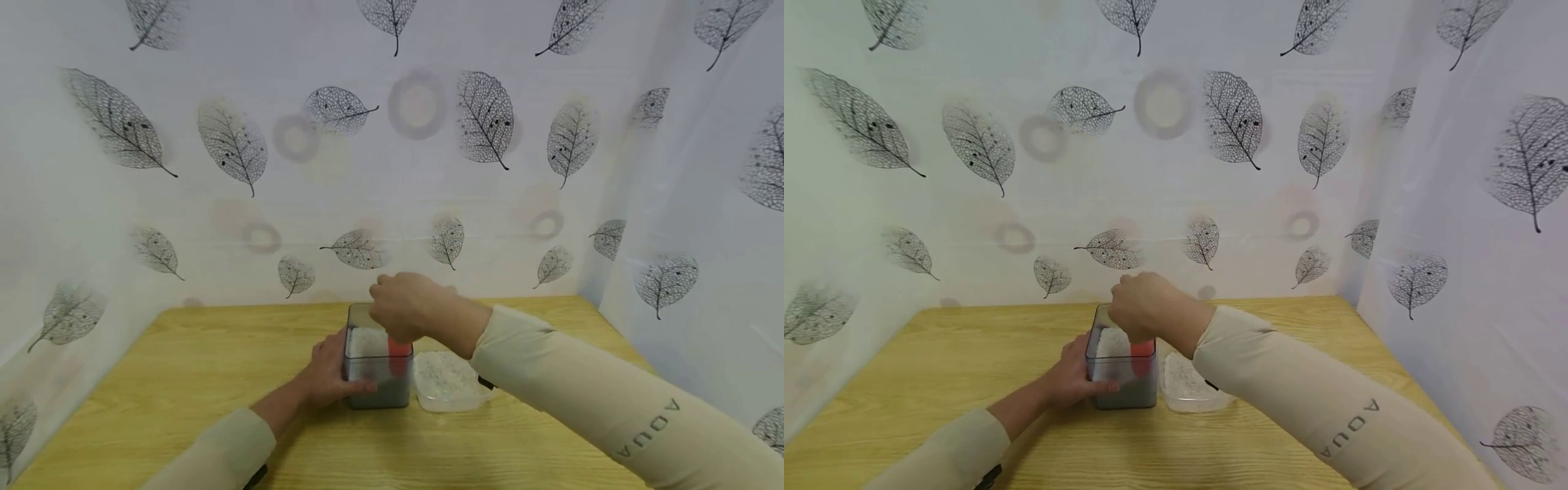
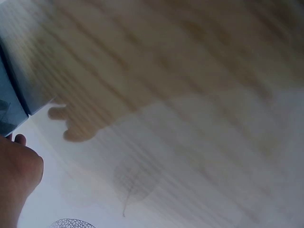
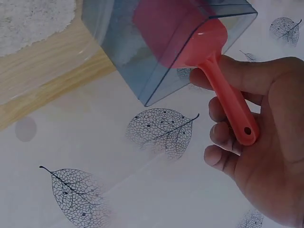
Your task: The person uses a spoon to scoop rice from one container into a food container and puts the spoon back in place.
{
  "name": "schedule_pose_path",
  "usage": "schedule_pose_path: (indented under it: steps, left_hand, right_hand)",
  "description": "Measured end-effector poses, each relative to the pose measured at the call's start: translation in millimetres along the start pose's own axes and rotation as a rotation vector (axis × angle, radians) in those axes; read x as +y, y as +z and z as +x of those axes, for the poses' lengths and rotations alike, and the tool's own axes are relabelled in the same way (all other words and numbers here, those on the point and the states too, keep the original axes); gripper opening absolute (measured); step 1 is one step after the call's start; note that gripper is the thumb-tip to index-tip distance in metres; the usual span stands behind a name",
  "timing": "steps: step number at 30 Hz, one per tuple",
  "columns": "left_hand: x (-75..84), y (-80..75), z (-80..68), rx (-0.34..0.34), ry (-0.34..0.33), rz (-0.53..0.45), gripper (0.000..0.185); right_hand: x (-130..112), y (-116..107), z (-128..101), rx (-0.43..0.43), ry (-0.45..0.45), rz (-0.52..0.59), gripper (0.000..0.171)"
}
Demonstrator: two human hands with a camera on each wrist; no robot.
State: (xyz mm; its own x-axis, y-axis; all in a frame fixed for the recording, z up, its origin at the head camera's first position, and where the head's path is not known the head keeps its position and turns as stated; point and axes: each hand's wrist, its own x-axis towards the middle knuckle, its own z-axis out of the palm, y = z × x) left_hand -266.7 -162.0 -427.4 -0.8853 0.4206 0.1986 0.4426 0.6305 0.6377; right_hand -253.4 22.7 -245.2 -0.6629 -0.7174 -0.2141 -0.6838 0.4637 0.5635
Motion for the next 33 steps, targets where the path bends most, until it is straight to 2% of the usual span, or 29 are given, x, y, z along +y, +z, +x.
schedule_pose_path:
  steps: [5, 11, 18, 24, 33]
  left_hand:
    - [-1.9, 0.1, -0.9, 0.016, 0.015, 0.011, 0.096]
    - [-3.7, 0.1, -2.6, 0.037, 0.056, -0.005, 0.096]
    - [-4.1, 3.0, -1.9, 0.043, 0.054, -0.001, 0.098]
    - [-4.9, 4.0, -0.4, 0.043, 0.061, 0.003, 0.098]
    - [-3.9, 4.8, 1.0, 0.016, 0.024, -0.015, 0.102]
  right_hand:
    - [-1.4, 12.1, -5.0, 0.018, 0.007, 0.109, 0.011]
    - [0.7, 27.1, -13.4, 0.138, -0.056, 0.13, 0.016]
    - [4.4, 49.3, -23.4, 0.175, -0.067, 0.232, 0.016]
    - [5.0, 71.0, -32.3, 0.301, -0.086, 0.318, 0.017]
    - [1.4, 92.4, -35.9, 0.471, -0.101, 0.407, 0.019]
